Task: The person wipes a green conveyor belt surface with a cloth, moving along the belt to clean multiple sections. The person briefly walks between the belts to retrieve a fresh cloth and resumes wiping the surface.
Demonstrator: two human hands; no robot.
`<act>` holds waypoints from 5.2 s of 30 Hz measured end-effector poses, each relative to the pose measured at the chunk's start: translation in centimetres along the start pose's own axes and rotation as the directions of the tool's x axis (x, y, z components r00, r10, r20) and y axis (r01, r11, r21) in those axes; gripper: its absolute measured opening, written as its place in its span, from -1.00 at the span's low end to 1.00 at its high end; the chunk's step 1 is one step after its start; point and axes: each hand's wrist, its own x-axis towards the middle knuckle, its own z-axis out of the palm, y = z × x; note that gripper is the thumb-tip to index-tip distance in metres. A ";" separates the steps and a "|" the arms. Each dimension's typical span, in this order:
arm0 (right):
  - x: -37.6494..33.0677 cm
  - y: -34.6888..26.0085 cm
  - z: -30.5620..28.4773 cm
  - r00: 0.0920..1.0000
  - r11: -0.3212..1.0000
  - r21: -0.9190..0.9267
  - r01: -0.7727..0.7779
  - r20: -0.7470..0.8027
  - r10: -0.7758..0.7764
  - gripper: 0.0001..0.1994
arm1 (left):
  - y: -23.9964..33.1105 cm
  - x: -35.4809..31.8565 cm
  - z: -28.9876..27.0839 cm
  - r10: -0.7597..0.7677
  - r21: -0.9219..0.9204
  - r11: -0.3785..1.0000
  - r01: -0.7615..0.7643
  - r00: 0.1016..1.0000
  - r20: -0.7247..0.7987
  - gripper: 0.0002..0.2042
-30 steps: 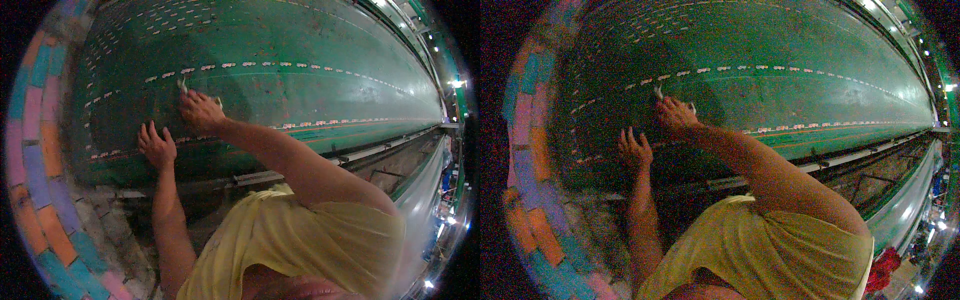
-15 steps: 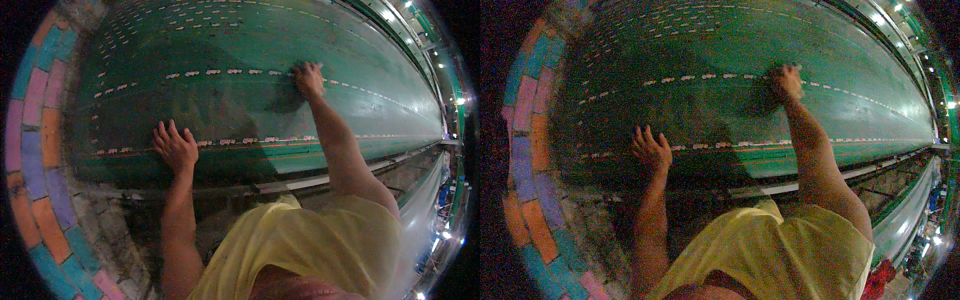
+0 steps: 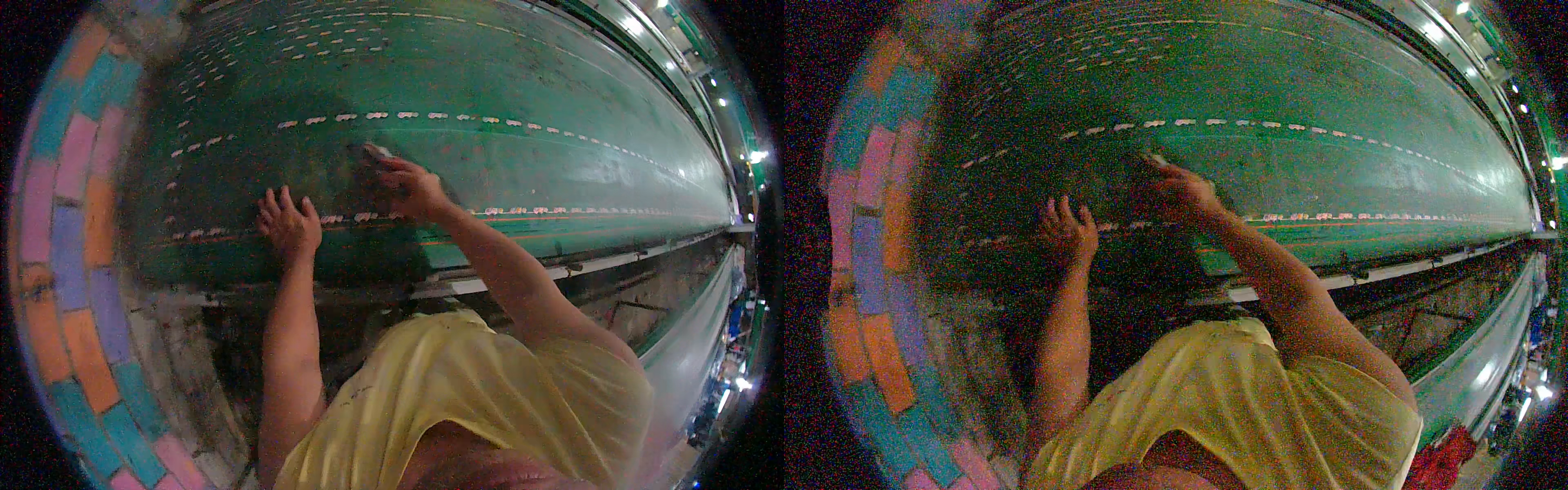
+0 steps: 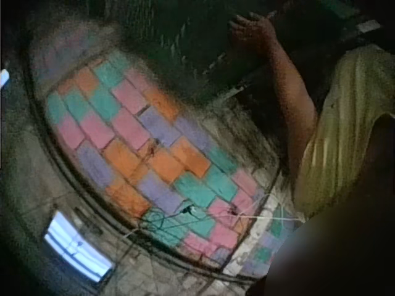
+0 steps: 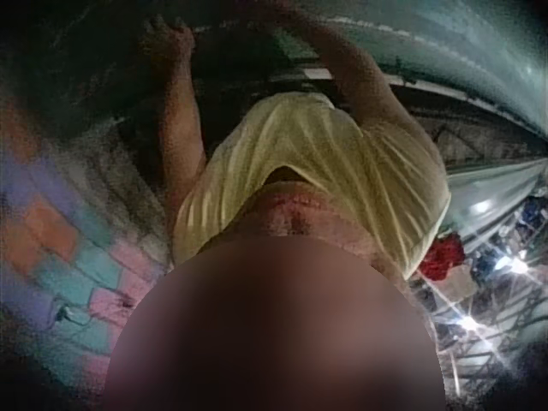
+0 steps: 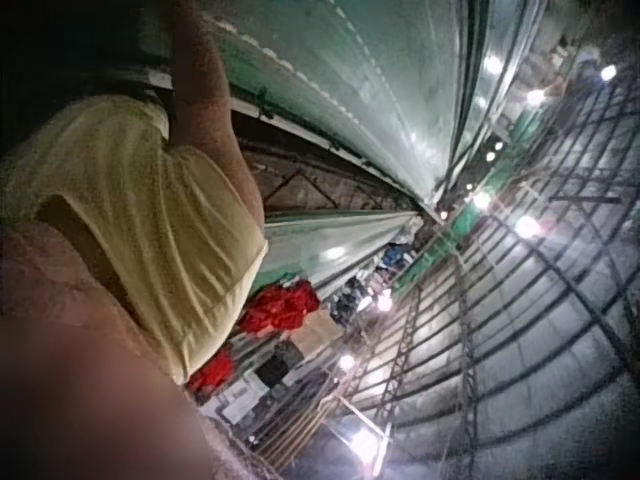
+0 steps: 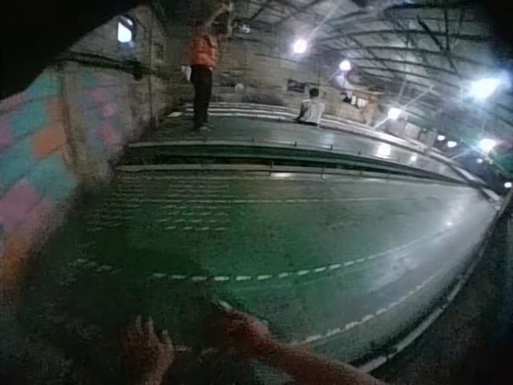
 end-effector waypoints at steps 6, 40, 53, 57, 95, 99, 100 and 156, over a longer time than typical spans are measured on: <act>-10.1 7.9 -17.8 0.907 0.997 0.035 0.070 -0.419 -0.048 -0.50 | 0.1 0.2 1.4 0.013 -0.026 1.000 -0.016 0.995 -0.099 -0.40; 34.3 1.8 -27.1 0.837 0.072 -0.994 0.088 0.035 -0.545 -0.47 | 0.9 0.3 0.7 0.067 -0.009 0.998 -0.067 0.998 0.001 -0.40; 3.7 0.3 -2.4 0.815 0.335 -0.743 0.579 0.518 -0.259 -0.27 | 0.0 0.8 1.0 0.063 0.022 0.998 -0.062 0.997 -0.039 -0.43; 2.1 2.3 -18.3 0.954 0.282 -0.912 0.296 0.267 -0.137 -0.25 | 0.2 0.1 0.8 0.036 0.049 0.998 -0.033 0.998 -0.058 -0.43; 40.7 1.6 2.2 0.640 0.071 -0.900 0.430 0.248 -0.727 -0.40 | 0.1 0.3 1.0 0.084 0.036 0.996 -0.083 0.996 -0.032 -0.42; 33.9 -0.6 9.1 0.697 0.141 -0.765 0.628 0.472 -0.540 -0.46 | 0.8 1.6 0.7 0.092 0.010 0.996 -0.092 0.995 -0.028 -0.44; 33.9 1.6 9.1 0.666 0.113 -0.742 0.661 0.510 -0.545 -0.48 | 1.3 2.5 0.6 0.110 -0.014 0.994 -0.111 0.994 -0.013 -0.44; 5.2 5.2 1.2 0.786 0.097 -0.860 0.500 0.404 -0.467 -0.54 | -1.7 1.0 3.9 0.077 -0.025 0.996 -0.082 0.986 -0.149 -0.47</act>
